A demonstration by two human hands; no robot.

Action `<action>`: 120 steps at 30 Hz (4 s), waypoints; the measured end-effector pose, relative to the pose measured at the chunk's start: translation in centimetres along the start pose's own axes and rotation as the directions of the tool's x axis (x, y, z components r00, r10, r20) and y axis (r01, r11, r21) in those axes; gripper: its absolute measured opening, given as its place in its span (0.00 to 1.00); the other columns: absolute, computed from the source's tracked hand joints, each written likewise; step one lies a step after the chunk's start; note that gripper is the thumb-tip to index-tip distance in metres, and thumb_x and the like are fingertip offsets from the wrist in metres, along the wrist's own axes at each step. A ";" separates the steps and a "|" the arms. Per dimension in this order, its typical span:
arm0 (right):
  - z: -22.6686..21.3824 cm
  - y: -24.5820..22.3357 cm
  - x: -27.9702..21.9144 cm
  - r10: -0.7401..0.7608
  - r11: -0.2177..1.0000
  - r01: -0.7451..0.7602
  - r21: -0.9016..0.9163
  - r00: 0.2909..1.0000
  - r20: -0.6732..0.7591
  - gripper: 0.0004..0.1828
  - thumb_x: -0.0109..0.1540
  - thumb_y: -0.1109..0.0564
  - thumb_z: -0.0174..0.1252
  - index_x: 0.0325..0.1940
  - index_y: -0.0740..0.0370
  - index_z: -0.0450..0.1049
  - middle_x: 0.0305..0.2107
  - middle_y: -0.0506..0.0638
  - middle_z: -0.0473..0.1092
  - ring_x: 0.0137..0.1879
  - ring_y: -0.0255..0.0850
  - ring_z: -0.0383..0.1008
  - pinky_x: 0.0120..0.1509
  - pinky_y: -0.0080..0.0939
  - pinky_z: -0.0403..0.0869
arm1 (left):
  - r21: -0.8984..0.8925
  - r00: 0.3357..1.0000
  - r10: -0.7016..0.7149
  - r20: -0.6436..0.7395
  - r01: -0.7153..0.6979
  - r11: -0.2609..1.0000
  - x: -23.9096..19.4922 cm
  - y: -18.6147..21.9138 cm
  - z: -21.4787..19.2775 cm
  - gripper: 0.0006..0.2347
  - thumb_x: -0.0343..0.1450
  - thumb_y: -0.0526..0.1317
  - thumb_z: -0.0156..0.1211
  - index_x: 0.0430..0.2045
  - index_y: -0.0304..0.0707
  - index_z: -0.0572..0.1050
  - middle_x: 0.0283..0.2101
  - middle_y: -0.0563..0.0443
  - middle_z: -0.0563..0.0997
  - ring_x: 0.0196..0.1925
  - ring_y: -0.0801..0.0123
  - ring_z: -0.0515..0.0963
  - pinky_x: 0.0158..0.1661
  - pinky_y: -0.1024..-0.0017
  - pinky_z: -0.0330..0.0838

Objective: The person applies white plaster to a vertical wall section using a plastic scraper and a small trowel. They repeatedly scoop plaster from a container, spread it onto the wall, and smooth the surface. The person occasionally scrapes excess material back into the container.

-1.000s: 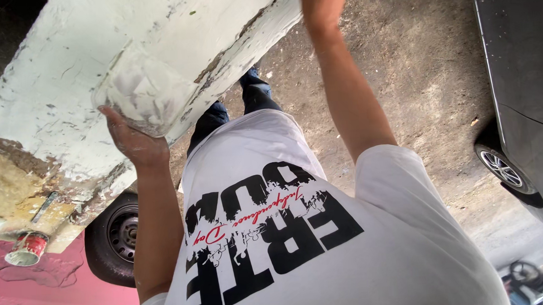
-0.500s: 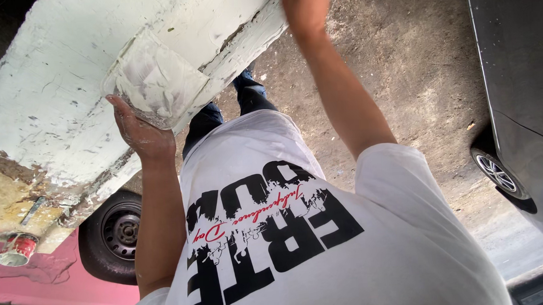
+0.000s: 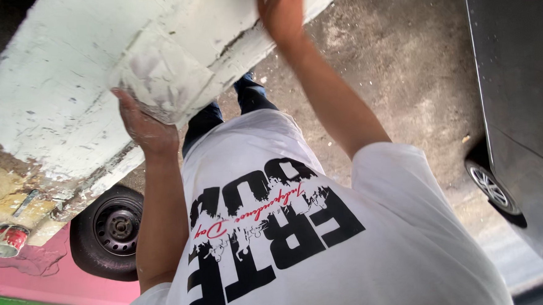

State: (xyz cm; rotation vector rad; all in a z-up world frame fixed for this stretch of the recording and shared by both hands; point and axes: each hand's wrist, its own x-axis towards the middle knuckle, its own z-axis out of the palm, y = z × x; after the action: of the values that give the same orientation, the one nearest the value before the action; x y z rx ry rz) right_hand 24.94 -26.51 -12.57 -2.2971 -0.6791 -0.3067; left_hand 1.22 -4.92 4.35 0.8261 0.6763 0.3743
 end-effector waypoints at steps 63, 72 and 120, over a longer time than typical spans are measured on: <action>6.0 -45.1 -19.7 -0.174 0.891 0.086 0.446 0.971 0.163 0.11 0.62 0.71 0.58 0.39 0.58 0.77 0.50 0.50 0.76 0.55 0.42 0.78 0.55 0.36 0.81 | -0.108 0.991 -0.127 -0.051 0.121 0.987 -11.2 -0.6 -34.4 0.17 0.87 0.45 0.46 0.54 0.21 0.66 0.41 0.43 0.64 0.38 0.67 0.62 0.39 0.69 0.60; 3.3 -44.2 -17.0 -0.133 0.891 0.036 0.452 0.974 0.184 0.12 0.64 0.74 0.62 0.42 0.59 0.81 0.46 0.49 0.78 0.51 0.41 0.81 0.52 0.40 0.80 | -0.244 0.992 -0.119 -0.051 0.104 0.964 -10.9 4.4 -30.7 0.18 0.79 0.48 0.42 0.58 0.36 0.65 0.56 0.46 0.74 0.55 0.68 0.79 0.54 0.69 0.79; 9.4 -38.3 -23.0 0.659 -0.107 -0.659 0.744 0.514 0.550 0.08 0.66 0.66 0.56 0.50 0.66 0.75 0.35 0.53 0.77 0.37 0.37 0.77 0.32 0.33 0.70 | 0.033 0.971 0.086 -0.222 -0.080 0.996 -15.0 7.7 -45.6 0.25 0.79 0.52 0.51 0.69 0.39 0.61 0.69 0.50 0.68 0.40 0.78 0.69 0.30 0.81 0.64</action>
State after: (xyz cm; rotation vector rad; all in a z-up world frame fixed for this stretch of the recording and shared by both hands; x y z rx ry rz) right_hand -15.15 -5.45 -6.62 -1.1313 0.4232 0.5221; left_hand -41.14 16.70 -5.91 0.8440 0.8581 0.5415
